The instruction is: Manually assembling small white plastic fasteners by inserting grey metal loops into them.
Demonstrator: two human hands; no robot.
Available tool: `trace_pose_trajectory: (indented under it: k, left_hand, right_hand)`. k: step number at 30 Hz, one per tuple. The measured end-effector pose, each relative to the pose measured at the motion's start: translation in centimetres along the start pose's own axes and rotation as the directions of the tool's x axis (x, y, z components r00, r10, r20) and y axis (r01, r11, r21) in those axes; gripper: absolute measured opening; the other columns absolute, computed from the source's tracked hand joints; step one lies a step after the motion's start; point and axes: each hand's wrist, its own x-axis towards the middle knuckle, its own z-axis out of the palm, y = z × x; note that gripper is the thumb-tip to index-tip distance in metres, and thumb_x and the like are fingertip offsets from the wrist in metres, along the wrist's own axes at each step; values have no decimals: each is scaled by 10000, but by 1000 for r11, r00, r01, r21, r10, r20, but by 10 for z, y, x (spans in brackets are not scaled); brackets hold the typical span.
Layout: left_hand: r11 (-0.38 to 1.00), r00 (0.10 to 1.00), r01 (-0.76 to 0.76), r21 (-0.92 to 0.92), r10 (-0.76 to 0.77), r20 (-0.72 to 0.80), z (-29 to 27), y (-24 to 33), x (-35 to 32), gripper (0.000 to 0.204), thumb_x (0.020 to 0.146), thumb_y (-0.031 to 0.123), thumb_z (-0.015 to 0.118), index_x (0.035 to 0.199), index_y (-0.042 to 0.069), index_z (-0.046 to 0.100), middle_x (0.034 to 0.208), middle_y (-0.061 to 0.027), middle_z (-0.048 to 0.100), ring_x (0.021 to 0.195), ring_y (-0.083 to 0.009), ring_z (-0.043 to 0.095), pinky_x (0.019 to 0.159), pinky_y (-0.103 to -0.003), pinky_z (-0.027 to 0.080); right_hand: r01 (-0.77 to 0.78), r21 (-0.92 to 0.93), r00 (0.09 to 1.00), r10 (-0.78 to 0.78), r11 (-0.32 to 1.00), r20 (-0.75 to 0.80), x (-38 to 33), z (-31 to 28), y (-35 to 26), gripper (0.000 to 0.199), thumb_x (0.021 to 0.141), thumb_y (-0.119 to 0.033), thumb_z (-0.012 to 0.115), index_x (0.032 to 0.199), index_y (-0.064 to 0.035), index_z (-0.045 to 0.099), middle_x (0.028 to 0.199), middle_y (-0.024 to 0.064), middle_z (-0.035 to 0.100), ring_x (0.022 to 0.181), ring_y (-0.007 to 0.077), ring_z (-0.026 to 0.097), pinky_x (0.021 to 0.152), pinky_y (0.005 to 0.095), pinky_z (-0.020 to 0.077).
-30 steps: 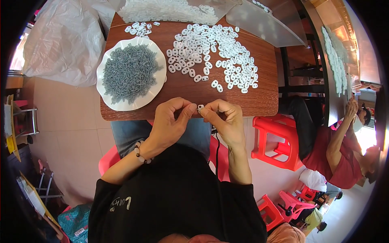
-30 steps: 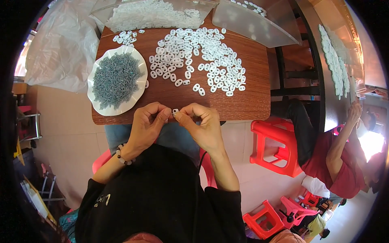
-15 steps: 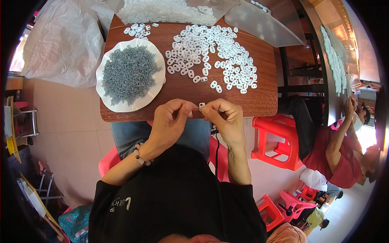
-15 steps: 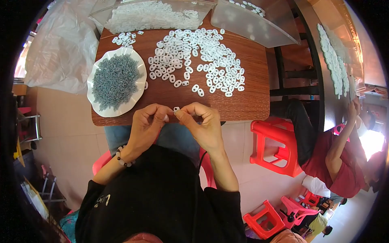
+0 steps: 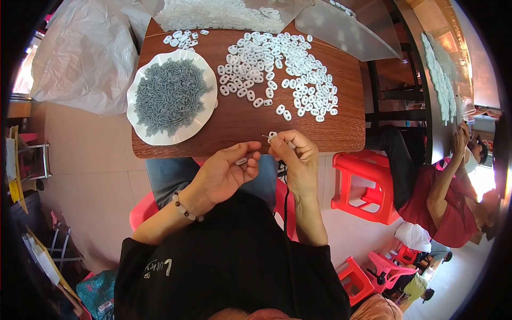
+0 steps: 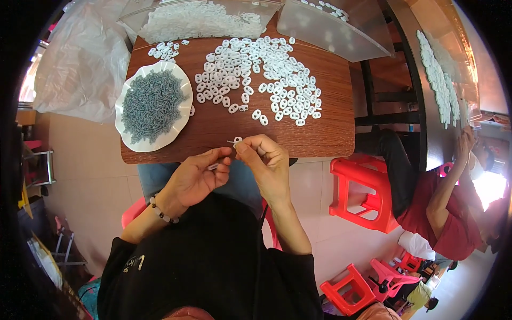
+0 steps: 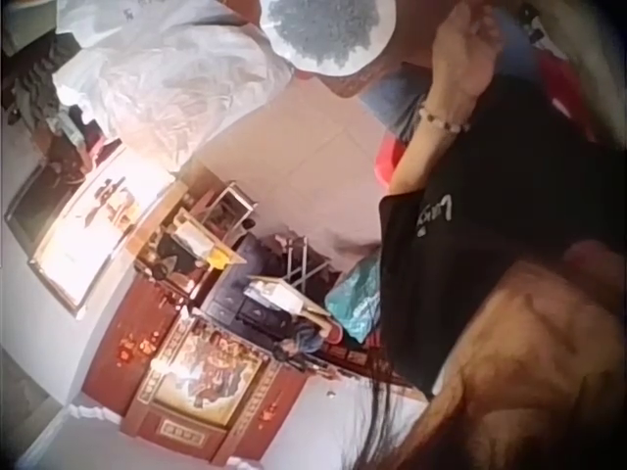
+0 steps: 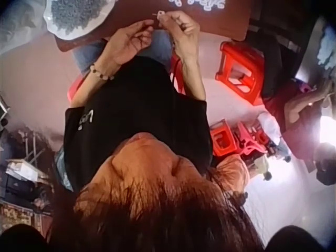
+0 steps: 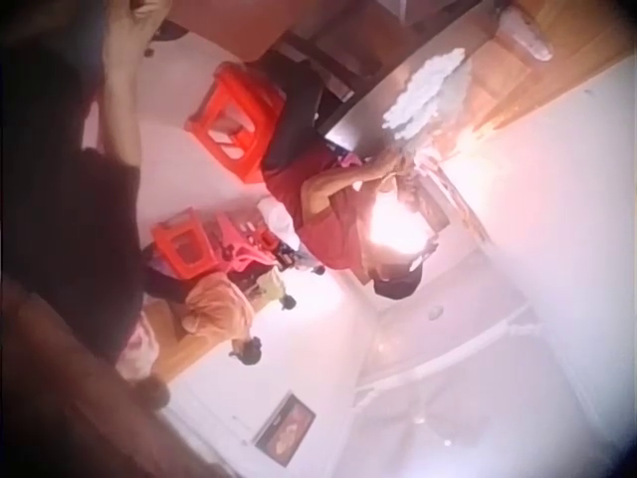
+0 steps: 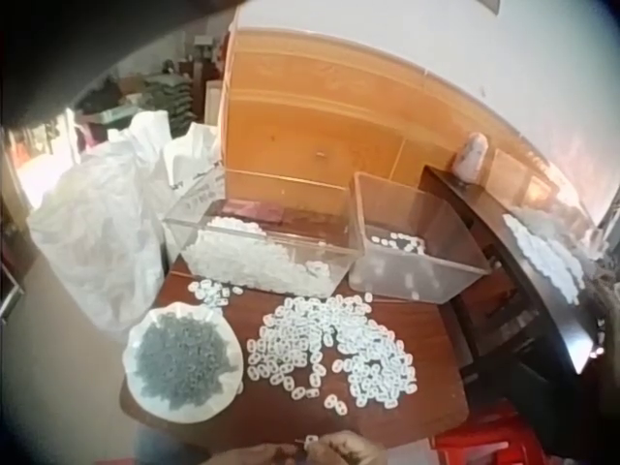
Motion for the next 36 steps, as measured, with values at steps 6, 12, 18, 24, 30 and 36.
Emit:
trace_pose_trajectory:
  k: [6, 12, 18, 24, 30, 36]
  left_hand:
    - [998, 992, 13, -64, -21, -126, 25, 1, -4, 309, 983, 137, 422, 1210, -57, 500, 1118, -119, 580, 988, -190, 573, 907, -317, 461]
    - [962, 988, -137, 238, 149, -33, 40, -4, -7, 345, 964, 83, 455, 1277, -62, 448, 1239, -149, 546, 1146, -205, 540, 984, -303, 431]
    - [899, 953, -298, 321, 297, 55, 40, -13, 2, 409, 941, 79, 542, 1315, -30, 417, 1270, -130, 532, 1165, -177, 528, 994, -298, 431]
    - [728, 881, -461, 508, 444, 163, 44, -19, 10, 464, 928, 100, 580, 1335, -15, 390, 1323, -142, 496, 1196, -182, 505, 1004, -305, 408]
    - [741, 882, -447, 501, 459, 107, 40, -18, 12, 466, 914, 124, 612, 1318, 0, 416, 1251, -112, 548, 1065, -126, 556, 889, -264, 470]
    - [858, 975, -219, 464, 215, 61, 19, -21, 5, 278, 930, 221, 606, 1128, 27, 620, 988, -11, 657, 871, -76, 592, 812, -284, 501]
  right_hand:
    - [0, -3, 999, 0, 1000, 44, -6, -6, 2, 89, 893, -98, 614, 876, -13, 635, 735, 29, 628, 633, 62, 544, 587, 205, 414]
    - [-12, 48, 1000, 12, 999, -7, -12, -1, -10, 99, 904, -98, 603, 893, -3, 625, 751, 49, 636, 639, 73, 552, 580, 206, 430]
    - [77, 161, 996, -70, 984, -49, -14, 1, -8, 106, 918, -106, 587, 921, -2, 607, 776, 64, 629, 641, 92, 560, 605, 224, 455]
    - [54, 266, 998, -58, 963, 7, -19, 8, -1, 94, 924, -94, 565, 927, -4, 592, 789, 57, 614, 684, 93, 563, 647, 235, 472]
    - [80, 261, 993, -98, 962, 60, -19, 9, 1, 95, 915, -97, 574, 922, -3, 584, 779, 50, 604, 678, 90, 549, 642, 228, 449]
    - [99, 224, 993, -112, 969, 45, -25, 9, 1, 92, 906, -92, 581, 907, 0, 579, 768, 55, 601, 673, 97, 547, 647, 230, 438]
